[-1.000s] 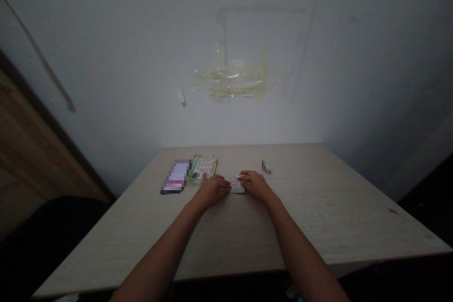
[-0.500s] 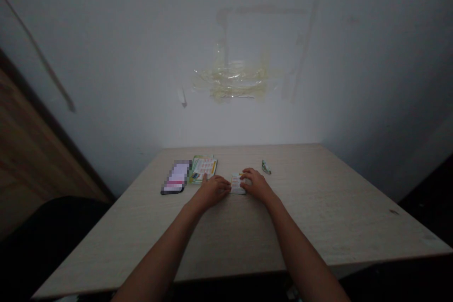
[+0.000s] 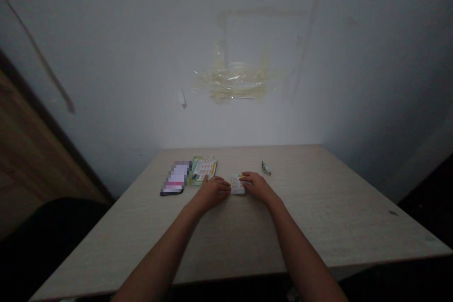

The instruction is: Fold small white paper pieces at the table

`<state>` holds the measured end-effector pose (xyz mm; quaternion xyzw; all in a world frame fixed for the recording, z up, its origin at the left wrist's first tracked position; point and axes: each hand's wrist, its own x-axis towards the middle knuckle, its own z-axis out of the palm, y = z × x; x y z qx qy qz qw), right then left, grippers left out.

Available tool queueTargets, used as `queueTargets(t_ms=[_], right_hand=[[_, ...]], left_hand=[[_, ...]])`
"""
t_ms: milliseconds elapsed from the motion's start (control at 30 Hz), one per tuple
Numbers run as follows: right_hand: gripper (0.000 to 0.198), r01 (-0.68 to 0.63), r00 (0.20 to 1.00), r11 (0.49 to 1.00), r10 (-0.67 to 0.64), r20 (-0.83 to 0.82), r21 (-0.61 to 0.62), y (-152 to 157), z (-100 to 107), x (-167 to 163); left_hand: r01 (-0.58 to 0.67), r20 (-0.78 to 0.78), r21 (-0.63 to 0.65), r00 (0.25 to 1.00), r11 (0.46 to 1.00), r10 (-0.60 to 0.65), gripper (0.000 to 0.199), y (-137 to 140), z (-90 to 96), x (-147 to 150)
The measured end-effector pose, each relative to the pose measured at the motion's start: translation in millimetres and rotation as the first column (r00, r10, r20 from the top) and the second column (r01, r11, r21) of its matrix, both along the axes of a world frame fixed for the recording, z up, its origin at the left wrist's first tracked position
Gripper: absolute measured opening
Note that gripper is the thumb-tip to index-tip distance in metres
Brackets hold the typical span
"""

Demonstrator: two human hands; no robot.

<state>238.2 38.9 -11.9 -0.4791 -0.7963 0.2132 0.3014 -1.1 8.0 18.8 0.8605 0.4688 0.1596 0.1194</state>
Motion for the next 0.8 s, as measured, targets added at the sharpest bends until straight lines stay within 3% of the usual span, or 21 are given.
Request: queueTargets(t_ms=[367,800], right_hand=[[0.033,0.012,1.0,1.0,-0.012,-0.006,-0.004,0.3,-2.4,0.2],[0.03,0.007,1.0,1.0,-0.007,-0.002,0.012,1.7,-4.6,-1.3]], left_hand=[[-0.049,-0.015,-0.025,0.999,0.998,0.049,0.028,-1.2,1.6,1.2],[-0.022,-0.035,-0.028,0.999,0.999,0.021,0.024,-3.3,2.9,1.6]])
